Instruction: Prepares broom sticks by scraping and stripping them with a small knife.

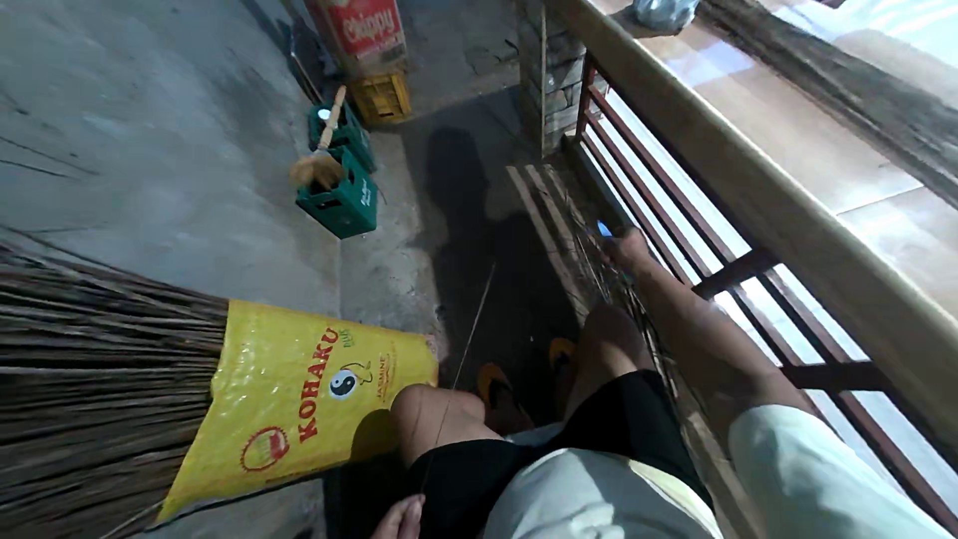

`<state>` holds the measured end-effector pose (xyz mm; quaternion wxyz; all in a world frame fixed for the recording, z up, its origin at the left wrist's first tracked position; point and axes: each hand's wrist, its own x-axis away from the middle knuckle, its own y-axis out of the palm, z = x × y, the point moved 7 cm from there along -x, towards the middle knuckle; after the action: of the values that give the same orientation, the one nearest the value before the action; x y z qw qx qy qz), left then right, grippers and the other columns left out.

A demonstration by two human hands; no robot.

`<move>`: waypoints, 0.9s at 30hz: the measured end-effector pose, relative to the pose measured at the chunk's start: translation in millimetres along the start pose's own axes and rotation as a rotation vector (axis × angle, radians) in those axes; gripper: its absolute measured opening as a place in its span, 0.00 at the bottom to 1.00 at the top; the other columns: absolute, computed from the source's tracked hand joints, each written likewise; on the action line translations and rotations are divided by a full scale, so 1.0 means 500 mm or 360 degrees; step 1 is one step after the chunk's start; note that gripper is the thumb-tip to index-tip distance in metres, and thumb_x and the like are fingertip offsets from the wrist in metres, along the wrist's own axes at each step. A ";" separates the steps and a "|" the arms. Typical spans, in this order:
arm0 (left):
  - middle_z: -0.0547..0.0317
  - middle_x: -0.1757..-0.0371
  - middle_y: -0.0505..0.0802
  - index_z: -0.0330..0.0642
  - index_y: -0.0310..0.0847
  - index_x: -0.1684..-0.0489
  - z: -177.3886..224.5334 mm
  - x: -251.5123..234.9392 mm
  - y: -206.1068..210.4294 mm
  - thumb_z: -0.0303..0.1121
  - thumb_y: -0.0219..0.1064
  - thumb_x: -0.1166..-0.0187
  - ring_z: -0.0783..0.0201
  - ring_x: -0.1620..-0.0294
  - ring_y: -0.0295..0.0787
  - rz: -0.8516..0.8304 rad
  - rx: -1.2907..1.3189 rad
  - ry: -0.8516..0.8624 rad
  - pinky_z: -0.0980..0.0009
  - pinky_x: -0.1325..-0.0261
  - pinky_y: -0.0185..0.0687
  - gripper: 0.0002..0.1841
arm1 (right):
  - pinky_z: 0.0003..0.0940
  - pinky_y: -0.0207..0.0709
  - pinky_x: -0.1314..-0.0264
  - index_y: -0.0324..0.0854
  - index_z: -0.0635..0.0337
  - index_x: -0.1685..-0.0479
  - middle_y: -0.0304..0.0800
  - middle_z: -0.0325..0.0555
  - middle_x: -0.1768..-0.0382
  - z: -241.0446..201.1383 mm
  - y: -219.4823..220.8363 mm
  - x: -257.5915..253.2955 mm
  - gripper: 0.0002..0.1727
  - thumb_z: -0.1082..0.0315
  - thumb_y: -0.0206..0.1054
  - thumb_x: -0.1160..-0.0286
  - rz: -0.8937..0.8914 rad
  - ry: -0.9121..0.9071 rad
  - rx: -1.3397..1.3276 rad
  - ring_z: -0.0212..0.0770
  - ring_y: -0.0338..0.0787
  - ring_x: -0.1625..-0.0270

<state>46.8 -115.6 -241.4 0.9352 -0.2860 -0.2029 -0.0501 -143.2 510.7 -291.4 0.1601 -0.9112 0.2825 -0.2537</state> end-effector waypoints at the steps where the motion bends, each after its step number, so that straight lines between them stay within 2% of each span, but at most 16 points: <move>1: 0.65 0.68 0.85 0.28 0.84 0.47 0.014 -0.008 0.015 0.29 0.57 0.14 0.81 0.75 0.73 0.0030 0.0033 0.0000 0.81 0.68 0.73 0.13 | 0.41 0.82 0.61 0.77 0.68 0.35 0.86 0.55 0.58 0.009 0.005 0.014 0.17 0.65 0.60 0.14 0.0022 0.0052 -0.0260 0.43 0.85 0.67; 2: 0.65 0.70 0.83 0.27 0.84 0.48 0.025 -0.014 0.032 0.28 0.57 0.14 0.80 0.77 0.72 0.0034 0.0069 -0.0010 0.81 0.70 0.71 0.12 | 0.33 0.79 0.72 0.78 0.66 0.37 0.85 0.48 0.64 0.018 0.014 0.025 0.16 0.65 0.60 0.15 0.0027 0.0110 -0.0533 0.36 0.81 0.75; 3: 0.66 0.71 0.83 0.27 0.83 0.48 0.032 -0.021 0.049 0.27 0.57 0.14 0.81 0.78 0.71 0.0027 0.0101 -0.0011 0.81 0.71 0.71 0.12 | 0.30 0.77 0.77 0.77 0.65 0.35 0.86 0.45 0.65 0.017 0.028 0.044 0.16 0.65 0.61 0.14 -0.0036 0.0134 -0.0725 0.33 0.80 0.78; 4: 0.65 0.71 0.84 0.28 0.83 0.48 0.038 -0.026 0.064 0.27 0.57 0.14 0.81 0.78 0.71 0.0007 0.0127 0.0000 0.82 0.72 0.70 0.12 | 0.31 0.77 0.76 0.75 0.64 0.32 0.87 0.46 0.63 0.008 0.049 0.073 0.17 0.66 0.61 0.14 -0.0160 0.0111 -0.0816 0.34 0.80 0.77; 7: 0.65 0.70 0.84 0.27 0.84 0.48 0.055 -0.039 0.100 0.26 0.58 0.14 0.81 0.78 0.71 -0.0024 0.0161 0.0072 0.83 0.73 0.69 0.11 | 0.29 0.80 0.73 0.75 0.63 0.30 0.90 0.46 0.61 -0.030 0.139 0.211 0.18 0.67 0.63 0.13 -0.0624 -0.0006 -0.0750 0.33 0.84 0.75; 9: 0.65 0.70 0.85 0.27 0.84 0.49 0.072 -0.048 0.118 0.26 0.57 0.14 0.82 0.78 0.71 -0.0043 0.0186 0.0104 0.84 0.73 0.69 0.11 | 0.27 0.79 0.75 0.74 0.63 0.27 0.89 0.45 0.63 -0.050 0.208 0.317 0.20 0.69 0.63 0.15 -0.0983 -0.0022 -0.0807 0.33 0.84 0.75; 11: 0.66 0.70 0.86 0.27 0.84 0.50 0.089 -0.054 0.128 0.26 0.57 0.15 0.83 0.78 0.72 -0.0033 0.0199 0.0144 0.84 0.73 0.70 0.11 | 0.24 0.75 0.79 0.68 0.61 0.21 0.87 0.42 0.64 -0.060 0.272 0.414 0.24 0.69 0.62 0.15 -0.1339 0.0001 -0.0872 0.31 0.81 0.77; 13: 0.66 0.70 0.86 0.27 0.84 0.50 0.101 -0.056 0.133 0.25 0.57 0.15 0.83 0.77 0.73 -0.0007 0.0197 0.0195 0.84 0.72 0.71 0.11 | 0.24 0.74 0.81 0.68 0.62 0.21 0.85 0.41 0.67 -0.056 0.327 0.481 0.24 0.69 0.62 0.14 -0.1517 0.0065 -0.0985 0.30 0.79 0.80; 16: 0.64 0.65 0.89 0.27 0.85 0.52 0.115 -0.052 0.135 0.24 0.59 0.17 0.83 0.73 0.78 0.0038 0.0152 0.0305 0.84 0.66 0.76 0.10 | 0.23 0.75 0.82 0.72 0.64 0.26 0.86 0.41 0.70 -0.060 0.372 0.528 0.21 0.71 0.63 0.15 -0.1591 0.0048 -0.1138 0.29 0.79 0.82; 20: 0.59 0.62 0.90 0.24 0.84 0.51 0.115 -0.038 0.130 0.23 0.60 0.17 0.83 0.69 0.79 0.0114 0.0126 0.0425 0.84 0.63 0.77 0.10 | 0.23 0.74 0.82 0.76 0.66 0.33 0.87 0.41 0.71 -0.058 0.386 0.534 0.16 0.71 0.62 0.15 -0.1563 0.0116 -0.1148 0.29 0.79 0.82; 23: 0.61 0.64 0.89 0.24 0.85 0.52 0.100 -0.031 0.125 0.23 0.58 0.18 0.85 0.71 0.77 0.0100 0.0110 0.0458 0.85 0.64 0.76 0.11 | 0.21 0.73 0.83 0.79 0.65 0.44 0.87 0.39 0.71 -0.060 0.358 0.513 0.09 0.70 0.62 0.14 -0.1489 0.0151 -0.1037 0.27 0.79 0.83; 27: 0.66 0.69 0.88 0.24 0.85 0.53 0.068 -0.021 0.109 0.22 0.59 0.18 0.87 0.74 0.76 0.0046 0.0136 0.0443 0.87 0.66 0.75 0.10 | 0.19 0.72 0.81 0.78 0.65 0.45 0.85 0.38 0.72 -0.077 0.278 0.438 0.08 0.70 0.60 0.13 -0.1327 0.0121 -0.0946 0.26 0.77 0.81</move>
<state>36.6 -51.8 -248.1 0.9662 -0.2391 -0.0692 -0.0672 -69.2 264.8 -238.8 -0.2311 -0.9427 -0.0394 -0.2376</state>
